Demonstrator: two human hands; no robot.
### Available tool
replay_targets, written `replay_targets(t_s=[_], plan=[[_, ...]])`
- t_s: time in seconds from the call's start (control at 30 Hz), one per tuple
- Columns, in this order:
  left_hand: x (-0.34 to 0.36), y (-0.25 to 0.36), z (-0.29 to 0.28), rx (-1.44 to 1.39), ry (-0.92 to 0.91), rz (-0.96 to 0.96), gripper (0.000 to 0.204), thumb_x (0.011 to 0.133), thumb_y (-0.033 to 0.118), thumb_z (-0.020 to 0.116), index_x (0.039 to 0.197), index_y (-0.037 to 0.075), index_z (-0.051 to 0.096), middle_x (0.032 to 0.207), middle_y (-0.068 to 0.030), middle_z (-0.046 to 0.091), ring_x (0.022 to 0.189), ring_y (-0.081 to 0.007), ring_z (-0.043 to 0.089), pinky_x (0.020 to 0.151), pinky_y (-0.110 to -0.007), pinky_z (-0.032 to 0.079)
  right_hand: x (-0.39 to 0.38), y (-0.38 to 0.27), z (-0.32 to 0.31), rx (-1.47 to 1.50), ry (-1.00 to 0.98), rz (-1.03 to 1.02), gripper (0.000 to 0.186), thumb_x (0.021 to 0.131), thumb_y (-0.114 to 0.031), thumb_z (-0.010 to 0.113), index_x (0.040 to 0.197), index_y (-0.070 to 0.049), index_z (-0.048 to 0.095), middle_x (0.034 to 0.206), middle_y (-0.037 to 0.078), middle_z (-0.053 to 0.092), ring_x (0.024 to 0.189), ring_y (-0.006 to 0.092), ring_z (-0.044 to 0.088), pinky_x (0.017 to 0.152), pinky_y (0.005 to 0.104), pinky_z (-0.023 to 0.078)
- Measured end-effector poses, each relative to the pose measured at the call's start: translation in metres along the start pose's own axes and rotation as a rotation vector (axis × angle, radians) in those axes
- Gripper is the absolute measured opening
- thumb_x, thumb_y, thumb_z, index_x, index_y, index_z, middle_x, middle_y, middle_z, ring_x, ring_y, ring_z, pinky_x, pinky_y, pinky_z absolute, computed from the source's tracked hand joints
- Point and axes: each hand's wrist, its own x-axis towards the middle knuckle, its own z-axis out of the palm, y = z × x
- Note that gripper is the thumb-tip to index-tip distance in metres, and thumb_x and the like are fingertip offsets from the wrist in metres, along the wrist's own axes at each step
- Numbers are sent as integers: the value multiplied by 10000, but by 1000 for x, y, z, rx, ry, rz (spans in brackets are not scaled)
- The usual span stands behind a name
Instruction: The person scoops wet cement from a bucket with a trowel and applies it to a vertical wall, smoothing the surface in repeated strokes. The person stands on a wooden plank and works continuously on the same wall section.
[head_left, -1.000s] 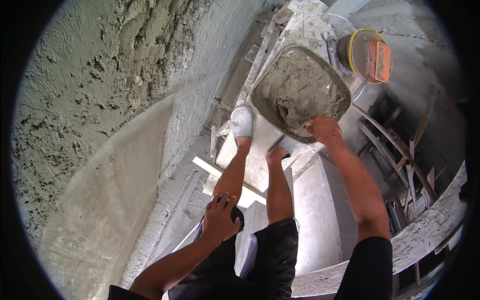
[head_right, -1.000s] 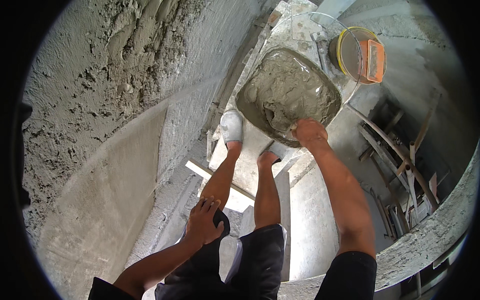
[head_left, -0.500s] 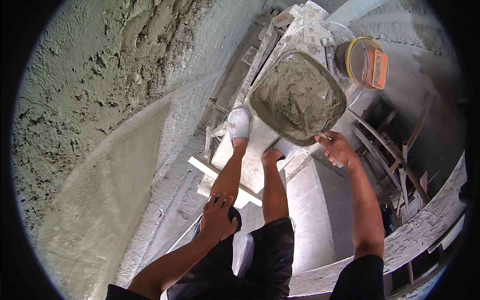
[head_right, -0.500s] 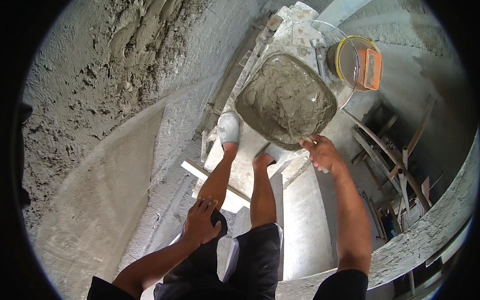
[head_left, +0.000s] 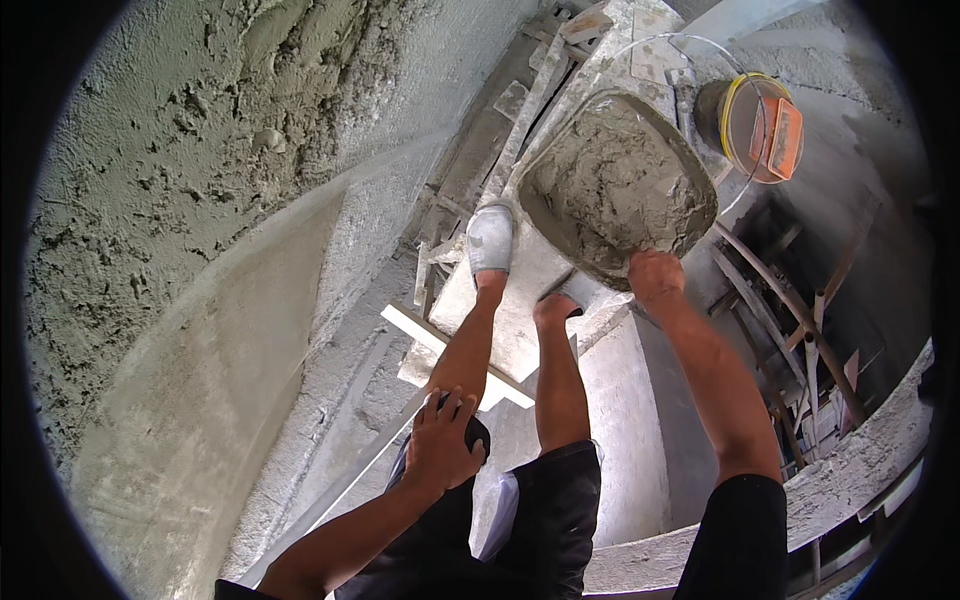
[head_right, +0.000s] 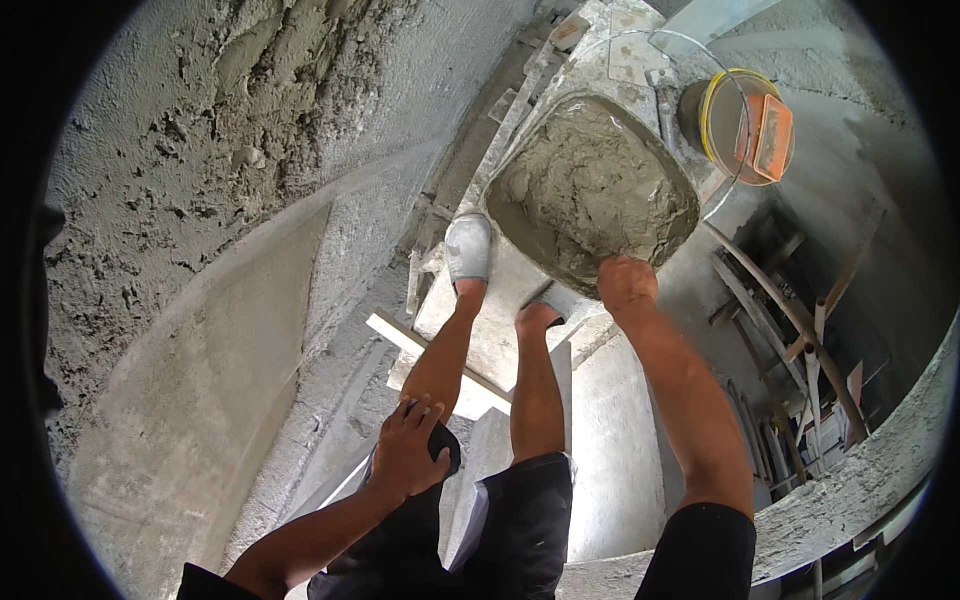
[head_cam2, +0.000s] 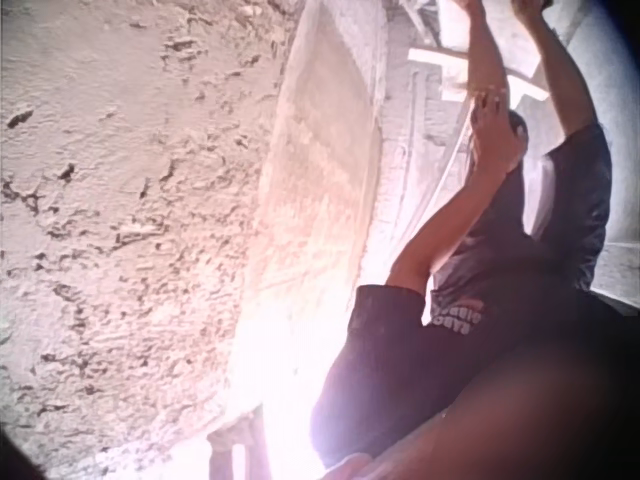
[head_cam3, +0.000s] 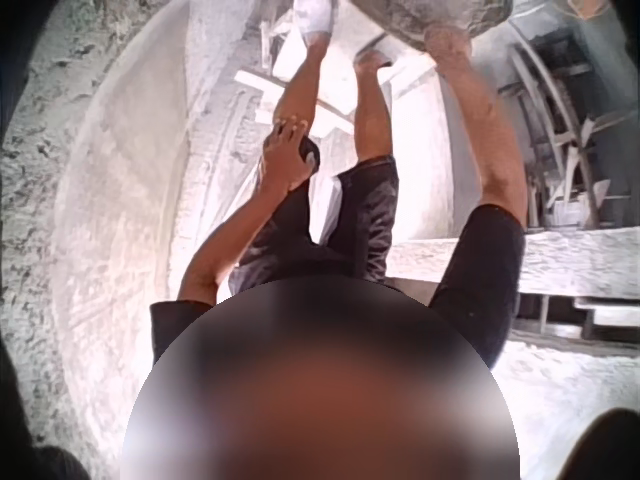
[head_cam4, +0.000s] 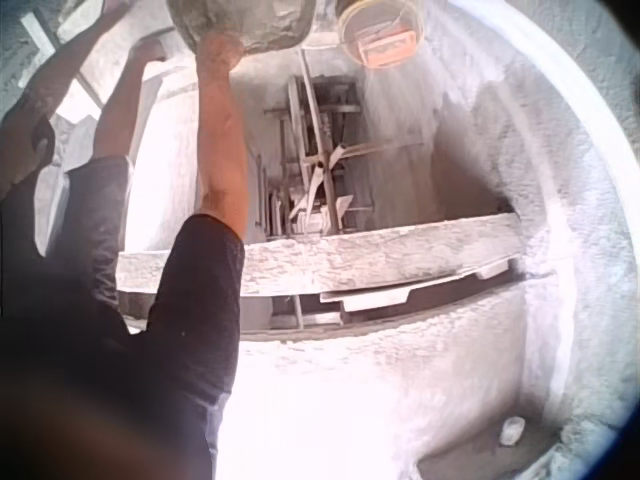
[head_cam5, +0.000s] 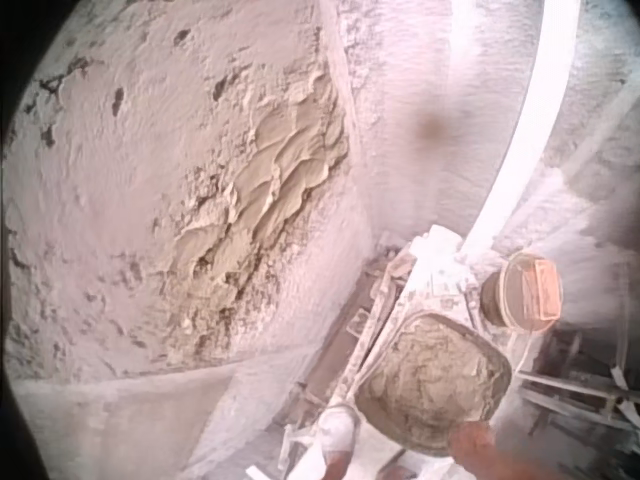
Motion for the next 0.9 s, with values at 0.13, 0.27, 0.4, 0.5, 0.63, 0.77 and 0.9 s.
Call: replay_targets(t_s=[0.13,0.27,0.4,0.5,0.63,0.77,0.9], plan=[[2,2,0,-5,6,22,756,845,343,700,1517,93,461,1595,-180,409,1494,-440,319,1220,-537,305,-5,5,-4,-36,-61,-21,233,989,-180,555,991,-108,777,1012,110,777,965,246,763,843,383,587],[1,2,-1,-3,4,13,762,845,351,700,1520,96,457,1603,-174,402,1493,-441,318,1222,-538,303,7,9,-6,-33,-72,-42,244,999,-197,541,1052,-120,767,1077,93,772,1023,243,748,893,369,571],[1,3,-2,8,-19,21,765,849,364,695,1523,97,453,1606,-170,400,1503,-440,303,1226,-539,295,4,10,-2,-65,-86,-79,267,1004,-199,535,1145,-136,753,1111,82,767,1073,235,735,918,367,563],[0,5,-3,23,-18,-7,762,853,373,689,1523,95,453,1610,-169,396,1507,-437,295,1227,-537,292,-5,12,-1,-60,-52,-65,279,1003,-195,534,1163,-138,756,1101,89,769,1068,230,738,914,370,567],[1,7,-3,51,-38,8,770,857,377,686,1532,97,443,1612,-168,395,1508,-431,296,1226,-534,296,5,14,-8,70,-140,50,300,1013,-200,505,1165,-117,751,1062,103,778,1050,247,743,922,372,559],[1,6,-5,72,-39,-4,775,857,379,692,1536,103,441,1610,-159,401,1507,-415,308,1221,-533,309,16,13,-20,94,-68,14,350,1008,-292,548,1283,-131,694,1093,143,761,1059,306,733,938,437,561],[1,3,-6,67,-24,10,775,860,382,696,1537,105,442,1610,-150,404,1508,-404,317,1217,-532,319,4,26,-34,341,47,92,421,944,-387,683,1243,-94,736,1040,153,765,1046,322,731,928,431,559]])
